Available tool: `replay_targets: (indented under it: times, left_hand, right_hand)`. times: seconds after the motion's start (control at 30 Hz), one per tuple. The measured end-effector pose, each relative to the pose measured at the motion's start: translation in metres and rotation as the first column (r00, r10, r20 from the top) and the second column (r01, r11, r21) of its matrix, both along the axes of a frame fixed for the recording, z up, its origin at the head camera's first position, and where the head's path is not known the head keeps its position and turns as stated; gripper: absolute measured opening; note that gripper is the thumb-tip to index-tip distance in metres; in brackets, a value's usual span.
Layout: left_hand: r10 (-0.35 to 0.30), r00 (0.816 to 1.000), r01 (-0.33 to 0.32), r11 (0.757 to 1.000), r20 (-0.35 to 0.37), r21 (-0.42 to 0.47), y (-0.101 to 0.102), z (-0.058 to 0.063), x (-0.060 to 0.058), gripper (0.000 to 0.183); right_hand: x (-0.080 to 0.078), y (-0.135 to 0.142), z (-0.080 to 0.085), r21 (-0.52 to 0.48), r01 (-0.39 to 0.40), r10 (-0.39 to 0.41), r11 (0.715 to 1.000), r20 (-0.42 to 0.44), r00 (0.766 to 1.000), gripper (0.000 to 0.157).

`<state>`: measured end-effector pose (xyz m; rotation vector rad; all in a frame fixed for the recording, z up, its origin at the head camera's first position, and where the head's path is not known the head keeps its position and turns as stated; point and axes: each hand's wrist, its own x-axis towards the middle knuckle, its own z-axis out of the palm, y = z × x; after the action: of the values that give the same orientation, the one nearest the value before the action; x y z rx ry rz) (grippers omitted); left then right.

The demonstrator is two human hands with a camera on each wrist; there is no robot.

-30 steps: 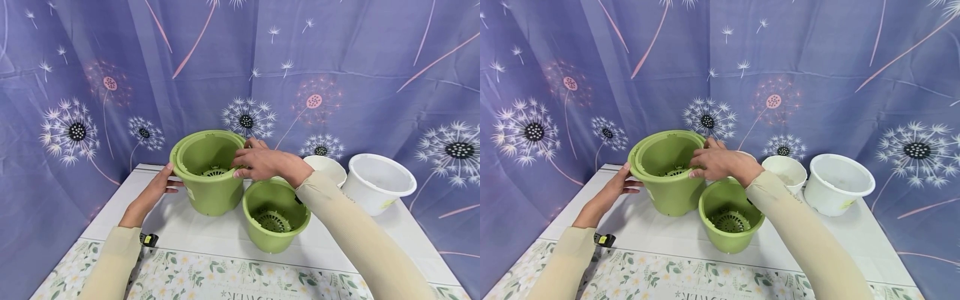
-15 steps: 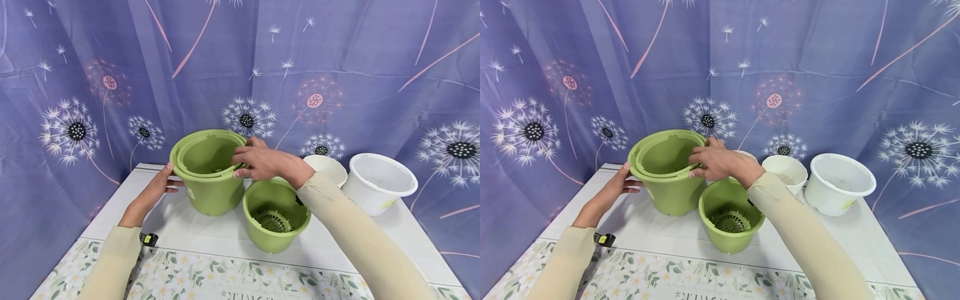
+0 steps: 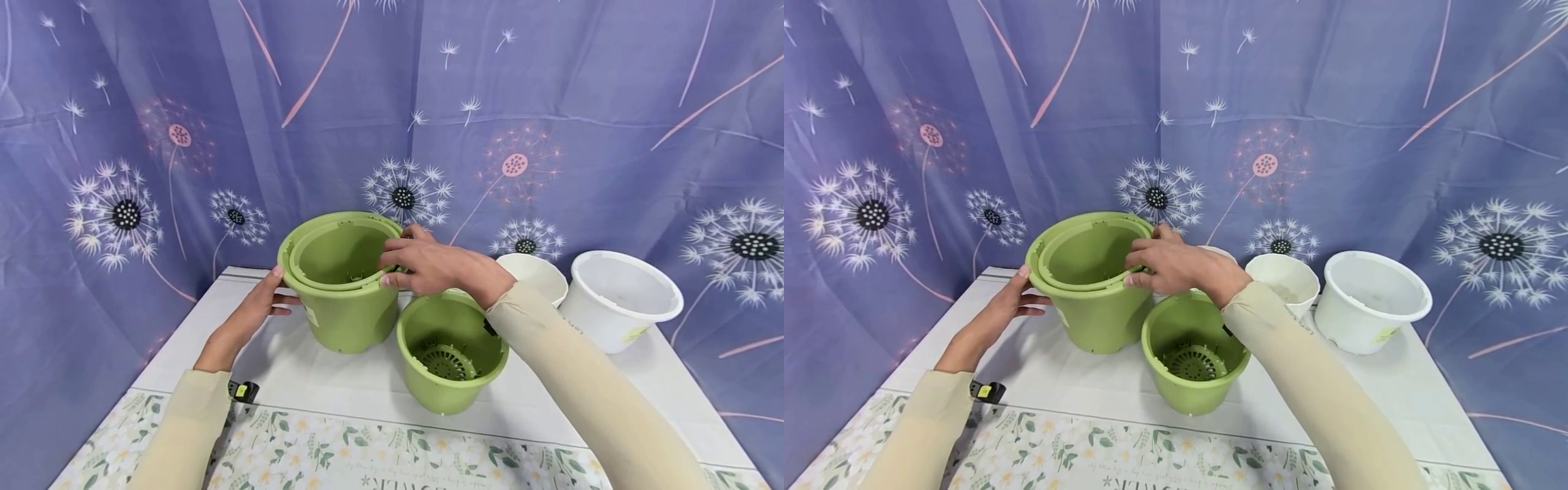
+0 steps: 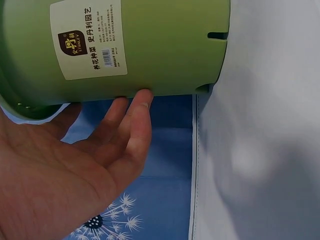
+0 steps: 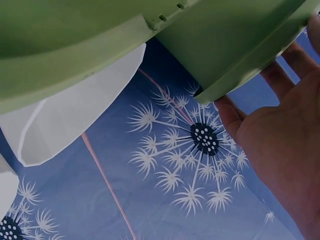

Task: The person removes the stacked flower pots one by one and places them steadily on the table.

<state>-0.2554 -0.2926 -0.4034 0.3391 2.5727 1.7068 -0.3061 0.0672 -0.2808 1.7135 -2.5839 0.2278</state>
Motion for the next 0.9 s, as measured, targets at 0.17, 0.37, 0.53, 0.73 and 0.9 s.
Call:
replay_targets:
  times: [0.17, 0.37, 0.53, 0.73, 0.9]
  left_hand:
    - [0.001, 1.0, -0.001, 1.0, 0.004, 0.004, 0.0, 0.0, -0.001, 0.078]
    - [0.006, 1.0, -0.006, 1.0, 0.009, 0.012, 0.0, -0.002, -0.002, 0.079]
    - [0.007, 1.0, -0.007, 1.0, 0.015, 0.021, -0.001, -0.002, -0.004, 0.08]
    - [0.009, 1.0, -0.009, 1.0, 0.011, 0.02, 0.0, -0.002, -0.004, 0.079]
    - [0.013, 1.0, -0.013, 1.0, 0.014, 0.02, 0.0, -0.002, -0.004, 0.079]
  right_hand:
    - [0.0, -0.002, 0.002, -0.007, 0.003, -0.003, 1.0, 0.002, 1.0, 0.03]
    - [0.0, -0.004, 0.003, -0.032, -0.003, 0.004, 0.999, 0.008, 1.0, 0.023]
    - [-0.002, -0.005, 0.0, -0.069, -0.034, 0.034, 0.997, -0.008, 0.999, 0.018]
    - [-0.002, -0.004, -0.005, -0.1, -0.05, 0.046, 0.994, -0.045, 0.998, 0.017]
    - [-0.002, -0.004, -0.008, -0.116, -0.054, 0.046, 0.992, -0.074, 0.996, 0.017]
